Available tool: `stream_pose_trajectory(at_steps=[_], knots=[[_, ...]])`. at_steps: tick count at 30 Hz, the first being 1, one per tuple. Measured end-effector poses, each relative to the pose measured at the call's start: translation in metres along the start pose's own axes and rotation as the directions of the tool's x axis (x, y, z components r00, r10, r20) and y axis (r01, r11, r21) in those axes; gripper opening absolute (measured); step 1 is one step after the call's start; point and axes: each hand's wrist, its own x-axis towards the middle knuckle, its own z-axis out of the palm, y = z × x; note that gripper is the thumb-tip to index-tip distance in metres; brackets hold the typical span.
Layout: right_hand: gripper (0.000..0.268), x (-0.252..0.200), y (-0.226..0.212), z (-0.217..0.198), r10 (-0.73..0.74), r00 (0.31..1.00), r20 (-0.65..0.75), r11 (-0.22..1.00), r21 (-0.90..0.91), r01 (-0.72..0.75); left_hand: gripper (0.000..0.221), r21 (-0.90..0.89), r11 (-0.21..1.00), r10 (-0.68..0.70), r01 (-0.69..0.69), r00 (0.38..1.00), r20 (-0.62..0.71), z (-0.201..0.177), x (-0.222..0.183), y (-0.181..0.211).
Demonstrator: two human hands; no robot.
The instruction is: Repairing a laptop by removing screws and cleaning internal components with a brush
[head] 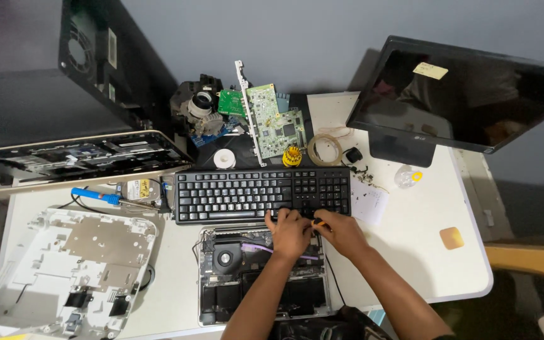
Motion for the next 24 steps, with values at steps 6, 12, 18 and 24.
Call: stream_pose_trajectory(at_steps=[6, 12, 18, 24], knots=[[0.033, 0.002, -0.027, -0.027, -0.091, 0.985, 0.144, 0.976, -0.183, 0.117, 0.01, 0.046, 0.999, -0.004, 0.004, 1.0, 0.007, 0.016, -0.002, -0.008], [0.019, 0.02, -0.025, -0.025, -0.218, 0.958, 0.186, 0.873, -0.401, 0.277, 0.009, -0.006, 1.0, 0.009, -0.009, 1.0, 0.0, 0.019, -0.001, -0.016], [0.029, 0.02, -0.029, -0.024, -0.044, 0.963, 0.266, 0.85, -0.497, 0.175, 0.005, -0.044, 0.999, -0.025, 0.024, 1.0, -0.013, 0.011, -0.002, -0.011], [0.036, 0.018, -0.044, -0.036, 0.097, 0.958, 0.269, 0.844, -0.533, 0.064, 0.008, -0.049, 0.997, -0.065, 0.066, 0.998, 0.024, 0.007, -0.003, -0.006]])
